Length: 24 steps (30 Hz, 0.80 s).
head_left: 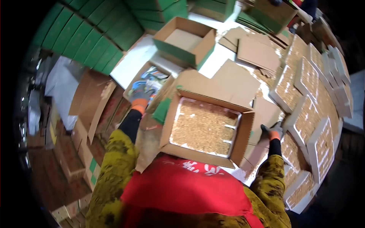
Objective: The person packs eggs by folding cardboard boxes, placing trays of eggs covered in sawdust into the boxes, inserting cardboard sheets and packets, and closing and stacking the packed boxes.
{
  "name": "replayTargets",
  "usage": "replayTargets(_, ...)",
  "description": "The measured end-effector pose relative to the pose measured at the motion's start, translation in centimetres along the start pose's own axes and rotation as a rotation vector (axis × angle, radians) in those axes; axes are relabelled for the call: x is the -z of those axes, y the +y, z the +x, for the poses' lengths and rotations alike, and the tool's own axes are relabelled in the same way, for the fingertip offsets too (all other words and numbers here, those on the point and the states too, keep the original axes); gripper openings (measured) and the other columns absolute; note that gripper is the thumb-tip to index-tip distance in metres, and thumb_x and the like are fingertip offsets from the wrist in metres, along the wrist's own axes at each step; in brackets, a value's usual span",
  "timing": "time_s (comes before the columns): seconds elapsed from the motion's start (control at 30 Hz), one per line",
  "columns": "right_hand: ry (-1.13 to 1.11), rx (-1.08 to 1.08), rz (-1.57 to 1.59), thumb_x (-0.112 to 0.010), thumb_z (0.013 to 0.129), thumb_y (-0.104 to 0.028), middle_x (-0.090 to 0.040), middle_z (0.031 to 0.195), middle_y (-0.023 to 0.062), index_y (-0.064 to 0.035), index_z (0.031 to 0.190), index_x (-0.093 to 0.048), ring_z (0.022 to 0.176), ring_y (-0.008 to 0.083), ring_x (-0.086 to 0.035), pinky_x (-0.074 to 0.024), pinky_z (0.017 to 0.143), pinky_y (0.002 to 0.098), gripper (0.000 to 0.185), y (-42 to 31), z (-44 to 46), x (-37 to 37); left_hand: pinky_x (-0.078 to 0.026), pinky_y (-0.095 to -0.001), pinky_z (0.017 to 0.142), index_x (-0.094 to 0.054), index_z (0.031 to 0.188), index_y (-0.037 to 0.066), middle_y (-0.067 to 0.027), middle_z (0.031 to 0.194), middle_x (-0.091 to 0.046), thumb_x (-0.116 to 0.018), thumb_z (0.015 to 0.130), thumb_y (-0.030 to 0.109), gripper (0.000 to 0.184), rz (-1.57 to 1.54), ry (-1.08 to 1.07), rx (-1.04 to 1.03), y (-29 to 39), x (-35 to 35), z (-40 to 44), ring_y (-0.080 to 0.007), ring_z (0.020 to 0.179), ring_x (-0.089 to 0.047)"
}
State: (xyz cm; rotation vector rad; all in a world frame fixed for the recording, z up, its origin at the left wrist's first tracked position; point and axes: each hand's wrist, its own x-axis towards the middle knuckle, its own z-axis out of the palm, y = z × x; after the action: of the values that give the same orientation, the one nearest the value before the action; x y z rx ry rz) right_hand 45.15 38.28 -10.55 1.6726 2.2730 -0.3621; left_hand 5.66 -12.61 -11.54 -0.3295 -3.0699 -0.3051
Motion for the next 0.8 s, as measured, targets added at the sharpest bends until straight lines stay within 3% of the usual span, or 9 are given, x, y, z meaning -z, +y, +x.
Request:
replayTargets(0.23,0.28,0.138,0.175,-0.084,0.056,-0.047,-0.057,0.124,0.0185,0.0013,0.127,-0.05,0.115,0.0367,-0.052,-0.041,0.098,0.0404,0.092,1.2,-2.9,1.0,-0.048,-0.0419,0.084,-0.065,0.111,0.007,-0.0178,0.107,-0.066,-0.054,0.082,0.063,0.064,0.033,-0.042,0.254,0.4,2.9,0.4,-0.0336,0.097,-0.063)
replayTargets(0.33,0.264,0.449,0.708,-0.079,0.073,-0.021,-0.069,0.098,0.0134,0.0026,0.111,-0.062,0.087,0.0253,-0.065,-0.0495,0.079,0.0333,0.048,3.3,0.8,1.5,-0.051,-0.0378,0.075,-0.066,0.104,0.001,-0.0175,0.091,-0.069,-0.05,0.095,0.039,0.042,-0.491,0.113,0.228,-3.9,3.3,0.8,-0.0306,0.079,-0.066)
replayTargets(0.47,0.424,0.569,0.843,-0.063,0.087,-0.007,-0.067,0.103,0.0118,0.0036,0.112,-0.061,0.092,0.0194,-0.063,-0.0489,0.082,0.0305,0.028,0.6,-6.9,9.0,-0.051,-0.0344,0.071,-0.066,0.103,0.001,-0.0137,0.09,-0.068,-0.056,0.092,0.022,0.025,-1.315,0.368,0.09,3.9,10.6,-1.9,-0.0169,0.078,-0.062)
replayTargets(0.53,0.586,0.74,0.716,-0.061,0.087,-0.004,-0.065,0.103,0.0114,0.0,0.11,-0.062,0.093,0.0222,-0.063,-0.0495,0.082,0.0315,0.024,-1.7,-10.8,11.3,-0.052,-0.033,0.075,-0.064,0.109,0.003,-0.0135,0.098,-0.067,-0.063,0.086,0.017,0.027,-1.281,0.176,-0.376,12.3,16.3,-8.8,-0.0183,0.086,-0.063)
replayTargets(0.6,0.695,0.86,0.602,-0.064,0.083,-0.002,-0.064,0.1,0.0123,-0.0065,0.11,-0.065,0.09,0.0263,-0.064,-0.0508,0.079,0.0334,0.027,-6.8,-18.4,14.7,-0.044,-0.0393,0.096,-0.058,0.118,0.005,-0.015,0.117,-0.06,-0.068,0.079,0.022,0.044,-0.073,-0.081,-0.999,16.8,19.1,-11.3,-0.0248,0.11,-0.057)
replayTargets(0.67,0.885,1.156,0.428,-0.064,0.079,-0.001,-0.064,0.097,0.0116,-0.0076,0.108,-0.067,0.083,0.0274,-0.062,-0.0498,0.075,0.0331,0.029,-10.4,-22.9,14.9,-0.027,-0.0459,0.111,-0.055,0.122,0.007,-0.0155,0.131,-0.05,-0.07,0.075,0.028,0.053,-0.002,-0.026,-1.064,15.3,15.6,-13.7,-0.0299,0.128,-0.042)
replayTargets(0.7,0.864,1.231,0.248,-0.064,0.072,0.001,-0.063,0.096,0.0092,-0.0108,0.108,-0.068,0.083,0.0263,-0.06,-0.0491,0.072,0.0342,0.038,-11.5,-25.2,14.8,-0.013,-0.0491,0.115,-0.053,0.124,0.007,-0.0143,0.139,-0.042,-0.07,0.075,0.033,0.058,-0.074,-0.116,-0.955,14.1,15.5,-14.2,-0.0297,0.136,-0.029)
replayTargets(0.73,0.776,1.315,0.197,-0.059,0.071,-0.001,-0.063,0.096,0.0064,-0.0133,0.111,-0.068,0.084,0.0245,-0.059,-0.0485,0.072,0.0343,0.042,-12.8,-27.1,14.1,-0.024,-0.0466,0.112,-0.053,0.122,0.004,-0.0158,0.133,-0.048,-0.067,0.079,0.028,0.051,-0.099,0.018,-0.864,12.7,15.4,-13.8,-0.0316,0.129,-0.038)
replayTargets(0.8,0.435,1.391,-0.042,-0.056,0.077,-0.01,-0.058,0.095,0.0038,-0.0143,0.107,-0.062,0.084,0.0218,-0.056,-0.0487,0.072,0.0353,0.032,-14.7,-29.1,10.7,-0.033,-0.044,0.107,-0.054,0.12,0.0,-0.0184,0.126,-0.052,-0.058,0.085,0.019,0.04,-0.931,0.055,-0.468,10.8,15.1,-13.9,-0.0348,0.121,-0.045)
